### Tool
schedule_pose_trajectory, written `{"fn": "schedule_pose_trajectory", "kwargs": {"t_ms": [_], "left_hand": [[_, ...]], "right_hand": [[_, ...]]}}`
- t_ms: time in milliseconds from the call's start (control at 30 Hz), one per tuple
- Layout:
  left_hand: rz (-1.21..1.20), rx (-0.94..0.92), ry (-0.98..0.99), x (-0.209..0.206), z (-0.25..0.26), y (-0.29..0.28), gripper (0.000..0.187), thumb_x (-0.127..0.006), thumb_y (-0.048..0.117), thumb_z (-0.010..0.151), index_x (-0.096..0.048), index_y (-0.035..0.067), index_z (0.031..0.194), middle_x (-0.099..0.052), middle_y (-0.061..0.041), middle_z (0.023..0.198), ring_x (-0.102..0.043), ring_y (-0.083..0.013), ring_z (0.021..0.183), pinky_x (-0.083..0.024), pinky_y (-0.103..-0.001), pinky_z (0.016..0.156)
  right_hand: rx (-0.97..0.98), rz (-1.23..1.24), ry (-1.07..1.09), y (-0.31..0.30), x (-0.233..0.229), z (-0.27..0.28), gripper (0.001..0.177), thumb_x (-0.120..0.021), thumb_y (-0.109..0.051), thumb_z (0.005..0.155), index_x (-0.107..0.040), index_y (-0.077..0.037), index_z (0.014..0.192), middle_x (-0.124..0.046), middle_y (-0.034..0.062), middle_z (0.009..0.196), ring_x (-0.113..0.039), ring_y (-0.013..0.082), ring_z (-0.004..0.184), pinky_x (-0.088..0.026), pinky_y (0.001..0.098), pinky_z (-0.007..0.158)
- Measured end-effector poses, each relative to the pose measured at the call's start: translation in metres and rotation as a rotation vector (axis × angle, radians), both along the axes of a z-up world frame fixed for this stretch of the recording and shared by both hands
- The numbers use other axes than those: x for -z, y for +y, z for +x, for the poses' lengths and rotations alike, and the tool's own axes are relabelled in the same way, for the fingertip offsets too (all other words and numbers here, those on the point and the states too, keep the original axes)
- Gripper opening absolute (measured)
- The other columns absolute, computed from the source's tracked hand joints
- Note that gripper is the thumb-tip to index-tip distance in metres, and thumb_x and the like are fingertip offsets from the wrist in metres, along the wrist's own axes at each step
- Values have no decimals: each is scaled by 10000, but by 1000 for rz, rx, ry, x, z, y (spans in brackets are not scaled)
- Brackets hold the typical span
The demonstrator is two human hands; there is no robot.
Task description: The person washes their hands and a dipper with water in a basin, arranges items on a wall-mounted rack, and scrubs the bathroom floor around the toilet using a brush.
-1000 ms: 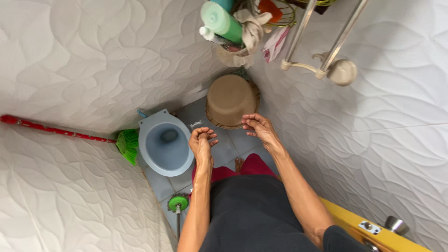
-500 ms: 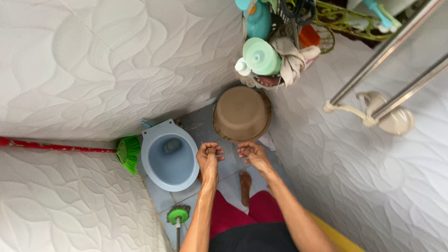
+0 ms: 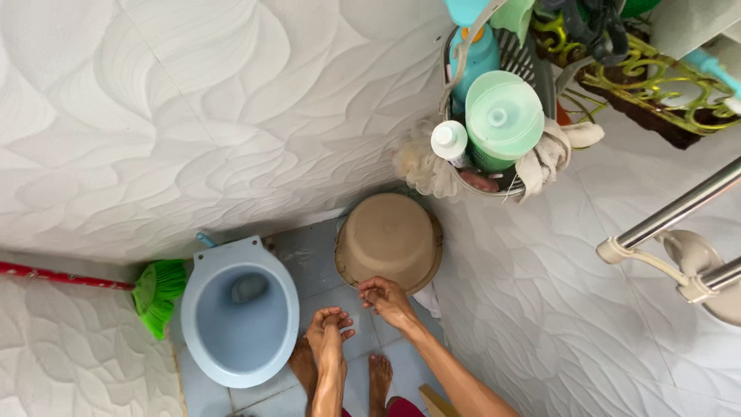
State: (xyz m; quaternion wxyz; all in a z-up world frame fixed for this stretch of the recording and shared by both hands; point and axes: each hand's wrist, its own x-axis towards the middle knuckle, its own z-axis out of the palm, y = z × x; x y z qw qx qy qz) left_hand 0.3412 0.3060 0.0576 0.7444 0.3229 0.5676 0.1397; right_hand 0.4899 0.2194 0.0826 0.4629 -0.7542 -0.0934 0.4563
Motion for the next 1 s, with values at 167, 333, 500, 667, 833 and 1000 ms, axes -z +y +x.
{"fn": "schedule_pose_trajectory", "kwargs": {"t_ms": [167, 333, 500, 667, 833, 1000], "left_hand": [[22, 1, -101, -9, 12, 8, 104, -609, 117, 981, -649, 21, 988, -691, -117, 884, -683, -199, 732, -560, -315, 597], [61, 81, -131, -18, 26, 12, 110, -587, 114, 974, -661, 32, 977, -691, -102, 880, -681, -186, 735, -570, -314, 602], [37, 163, -116, -78, 30, 0, 106, -568, 80, 958, -650, 18, 983, -681, -105, 881, -661, -190, 743, -562, -313, 602], [114, 242, -184, -167, 59, -20, 102, -573, 88, 941, -648, 22, 960, -679, -97, 877, -664, -186, 735, -555, -315, 595], [198, 265, -273, -259, 79, -42, 140, -558, 135, 948, -646, 28, 932, -687, -105, 855, -685, -197, 728, -550, -318, 596], [455, 363, -224, -309, 77, -63, 138, -585, 141, 956, -662, 27, 948, -705, -87, 858, -695, -181, 758, -557, -319, 627]], "right_hand": [[75, 65, 5, 23, -22, -6, 248, -579, -153, 984, -686, -79, 1195, -740, 30, 1033, -696, 112, 863, -557, 275, 713], [216, 243, 24, 36, -33, -14, 254, -579, -108, 977, -659, -55, 1213, -723, 44, 1036, -699, 113, 873, -565, 275, 725], [378, 257, 24, 8, -86, -16, 249, -590, -115, 979, -670, -67, 1211, -732, 46, 1018, -692, 104, 853, -563, 254, 715], [514, 469, -39, -32, -150, 1, 256, -633, -47, 955, -665, -38, 1209, -706, 50, 1055, -659, 114, 884, -556, 276, 750], [471, 375, -313, -70, -234, 11, 297, -571, -17, 945, -698, -18, 1213, -737, 82, 1117, -669, 141, 1006, -544, 297, 916], [394, 500, -305, -109, -310, 14, 284, -604, -45, 948, -673, -8, 1221, -694, 60, 1253, -681, 141, 1111, -547, 284, 952]]}}
